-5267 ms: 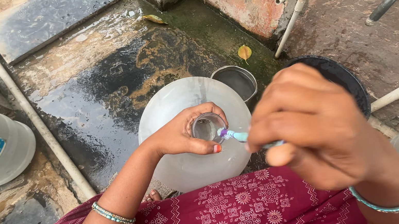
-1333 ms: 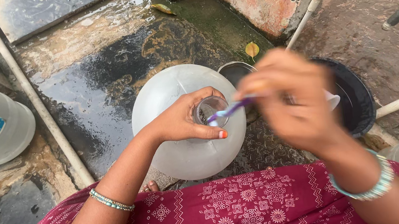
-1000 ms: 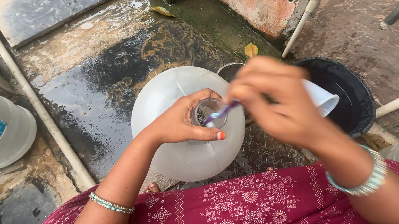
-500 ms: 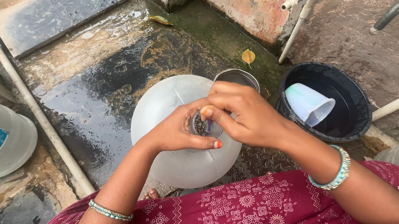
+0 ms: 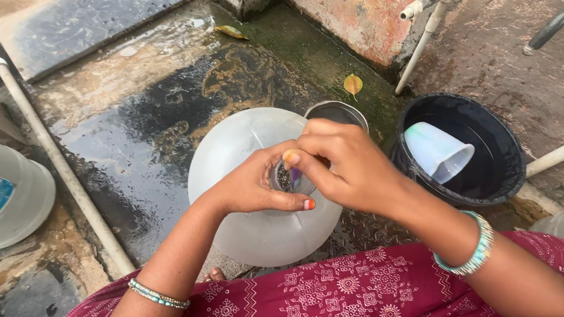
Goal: The person sits on the ground and scrubs the neck and cap area of a large water dispenser jug using a toothbrush, dipping it in a small metal bowl. They then use a green scrub sponge to scrub the outside of the jug, rotating it to clean different sides.
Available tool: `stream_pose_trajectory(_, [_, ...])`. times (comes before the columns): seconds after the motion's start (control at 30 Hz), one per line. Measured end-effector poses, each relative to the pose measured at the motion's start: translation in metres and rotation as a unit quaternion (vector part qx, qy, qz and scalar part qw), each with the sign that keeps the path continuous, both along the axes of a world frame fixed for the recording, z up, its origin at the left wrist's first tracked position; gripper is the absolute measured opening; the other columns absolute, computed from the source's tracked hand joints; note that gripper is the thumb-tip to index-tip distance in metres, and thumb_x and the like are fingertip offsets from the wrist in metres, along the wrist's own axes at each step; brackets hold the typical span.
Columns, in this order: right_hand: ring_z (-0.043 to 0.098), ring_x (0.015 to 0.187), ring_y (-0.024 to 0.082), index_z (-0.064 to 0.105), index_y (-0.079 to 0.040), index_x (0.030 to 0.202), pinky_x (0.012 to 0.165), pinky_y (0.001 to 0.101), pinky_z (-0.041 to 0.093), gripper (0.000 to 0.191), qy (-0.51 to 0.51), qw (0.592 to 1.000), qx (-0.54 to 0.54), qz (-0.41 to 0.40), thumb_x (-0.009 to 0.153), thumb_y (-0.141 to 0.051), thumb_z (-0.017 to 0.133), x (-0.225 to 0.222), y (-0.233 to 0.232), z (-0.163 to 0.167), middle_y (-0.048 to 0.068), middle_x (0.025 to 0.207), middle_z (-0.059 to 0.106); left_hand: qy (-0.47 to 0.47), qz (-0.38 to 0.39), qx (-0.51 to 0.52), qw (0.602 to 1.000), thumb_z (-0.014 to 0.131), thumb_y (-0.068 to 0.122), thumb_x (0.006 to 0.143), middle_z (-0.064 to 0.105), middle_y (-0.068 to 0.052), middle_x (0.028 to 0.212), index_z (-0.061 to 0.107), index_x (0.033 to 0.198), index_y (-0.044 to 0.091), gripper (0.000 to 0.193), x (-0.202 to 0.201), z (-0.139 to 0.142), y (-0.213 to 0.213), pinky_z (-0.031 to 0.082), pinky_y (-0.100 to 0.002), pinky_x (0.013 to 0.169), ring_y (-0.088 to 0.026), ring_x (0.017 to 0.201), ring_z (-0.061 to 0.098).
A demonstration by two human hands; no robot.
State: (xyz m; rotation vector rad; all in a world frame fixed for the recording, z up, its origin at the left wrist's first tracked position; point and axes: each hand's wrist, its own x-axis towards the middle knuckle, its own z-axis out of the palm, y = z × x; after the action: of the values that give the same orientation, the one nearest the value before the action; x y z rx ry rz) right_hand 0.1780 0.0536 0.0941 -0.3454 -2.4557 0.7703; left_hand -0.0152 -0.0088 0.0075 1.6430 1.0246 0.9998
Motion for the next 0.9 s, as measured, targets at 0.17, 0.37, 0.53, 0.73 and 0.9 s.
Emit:
stream_pose_trajectory(0.17, [0.068, 0.073, 0.02, 0.075, -0.001, 0.096, 0.064, 0.0316, 0.051, 0.014, 0.071, 0.997, 0.031, -0.03, 0.099, -0.009, 0.064, 0.019, -0.011, 0.024, 0.01, 0.085, 0.068, 0.012, 0.004, 0.017, 1.0, 0.086, 0.027, 0.074, 0.069, -0.004, 0.119, 0.062, 0.126, 0.008, 0.06, -0.005, -0.001, -0.003, 0.047, -0.031, 0.103, -0.015, 0.115, 0.062])
stream_pose_trajectory(0.37, [0.068, 0.075, 0.018, 0.074, -0.001, 0.097, 0.068, 0.0295, 0.052, 0.013, 0.097, 0.992, 0.067, -0.041, 0.1, -0.009, 0.065, 0.05, -0.03, 0.037, 0.008, 0.087, 0.069, 0.014, 0.003, -0.006, 1.0, 0.087, 0.028, 0.075, 0.07, -0.004, 0.115, 0.064, 0.121, 0.007, 0.056, -0.009, -0.005, -0.005, 0.049, -0.032, 0.102, -0.015, 0.113, 0.064])
stream_pose_trajectory(0.53, [0.067, 0.072, 0.02, 0.075, 0.001, 0.095, 0.064, 0.0309, 0.05, 0.016, 0.037, 0.999, -0.003, -0.008, 0.098, -0.012, 0.066, -0.005, -0.006, -0.005, 0.012, 0.085, 0.068, -0.028, -0.007, 0.027, 0.999, 0.085, 0.029, 0.076, 0.064, -0.002, 0.128, 0.058, 0.133, 0.009, 0.067, -0.006, -0.006, -0.004, 0.04, -0.032, 0.109, -0.015, 0.124, 0.056])
stream_pose_trajectory(0.73, [0.068, 0.083, 0.015, 0.072, 0.0, 0.099, 0.074, 0.0292, 0.055, 0.026, 0.078, 0.995, -0.065, -0.003, 0.105, -0.015, 0.053, 0.016, 0.007, 0.002, 0.009, 0.096, 0.07, 0.016, 0.026, 0.013, 0.999, 0.087, 0.03, 0.078, 0.068, -0.004, 0.116, 0.064, 0.122, 0.007, 0.054, -0.013, -0.015, 0.001, 0.045, -0.033, 0.105, -0.017, 0.116, 0.06])
stream_pose_trajectory(0.9, [0.073, 0.095, 0.012, 0.068, 0.001, 0.106, 0.081, 0.0297, 0.062, 0.029, 0.087, 0.983, -0.162, 0.006, 0.105, -0.017, 0.046, 0.03, -0.007, 0.014, 0.007, 0.101, 0.074, -0.001, 0.05, 0.017, 0.999, 0.087, 0.03, 0.077, 0.066, 0.0, 0.117, 0.064, 0.12, 0.009, 0.053, -0.022, -0.025, 0.001, 0.045, -0.031, 0.104, -0.013, 0.116, 0.059])
